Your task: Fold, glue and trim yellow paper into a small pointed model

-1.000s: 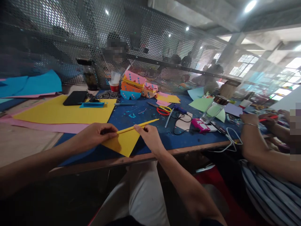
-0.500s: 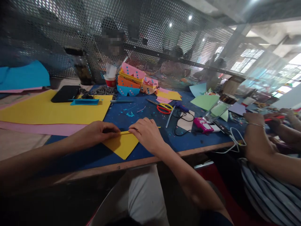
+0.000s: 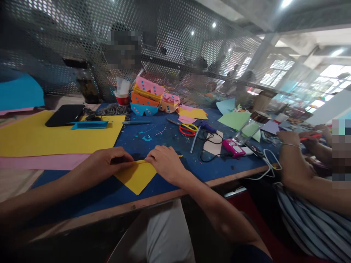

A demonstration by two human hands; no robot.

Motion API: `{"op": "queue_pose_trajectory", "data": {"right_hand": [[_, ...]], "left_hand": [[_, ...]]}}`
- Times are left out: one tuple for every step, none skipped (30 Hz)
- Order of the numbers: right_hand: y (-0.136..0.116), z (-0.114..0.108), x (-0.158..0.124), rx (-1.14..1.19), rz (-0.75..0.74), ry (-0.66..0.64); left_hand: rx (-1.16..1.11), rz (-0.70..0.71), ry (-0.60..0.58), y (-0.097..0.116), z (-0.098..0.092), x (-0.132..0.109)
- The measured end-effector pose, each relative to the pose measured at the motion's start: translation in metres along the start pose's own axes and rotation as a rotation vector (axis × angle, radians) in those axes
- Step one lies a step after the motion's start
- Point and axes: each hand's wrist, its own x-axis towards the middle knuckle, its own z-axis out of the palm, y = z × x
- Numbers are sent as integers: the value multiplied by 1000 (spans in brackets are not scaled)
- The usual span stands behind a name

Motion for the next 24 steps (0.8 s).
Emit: {"op": "queue_pose_trajectory", "data": {"right_hand": [[0, 0, 0, -4, 2, -6], [-1, 1, 0, -5, 4, -12], [-1, 1, 0, -3, 4, -18], [-1, 1, -1, 0, 3, -20], [-1, 1, -2, 1, -1, -13], [-1, 0, -4, -3, -8, 5], [-1, -2, -5, -11, -19, 34], [1, -5, -5, -23, -31, 66], [5, -11, -5, -40, -36, 98], [10, -18, -4, -62, -26, 126], [17, -27, -2, -83, -1, 139], [27, -38, 1, -118, 62, 159], [40, -50, 5, -176, 163, 197], [54, -62, 9, -213, 241, 234], [69, -73, 13, -242, 301, 259], [86, -84, 17, -271, 363, 273], [103, -93, 20, -302, 428, 284], [119, -101, 23, -334, 492, 290], [135, -107, 24, -364, 547, 288], [149, -112, 26, -393, 599, 282], [162, -115, 26, -417, 641, 268], [174, -117, 27, -438, 676, 245], [184, -117, 28, -455, 706, 215], [192, -117, 28, -467, 731, 183]], "left_hand": [[-3, -3, 1, -2, 0, 0], [-7, -6, -5, -3, 0, 0], [-14, -7, -12, -5, 0, 0], [-22, -8, -18, -6, 0, 0], [-26, -7, -23, -7, 0, 0], [-25, -5, -22, -8, -1, 0], [-19, -2, -21, -8, -1, 0], [-11, -1, -17, -9, -2, 0], [-2, 0, -15, -10, -2, 0], [7, 2, -15, -11, -3, 0], [10, 5, -13, -12, -3, 0], [10, 7, -10, -14, -3, 0], [8, 9, -1, -16, -2, -1], [6, 11, 9, -18, -2, -1], [4, 12, 20, -21, -1, -1], [2, 12, 31, -23, 0, -1], [1, 12, 38, -25, 1, -1], [3, 11, 42, -27, 1, 0], [7, 11, 43, -28, 2, 0], [12, 12, 41, -29, 2, 0], [14, 14, 42, -29, 2, 1], [14, 17, 42, -29, 1, 1], [12, 23, 41, -29, 1, 1], [9, 27, 38, -29, 1, 2]]}}
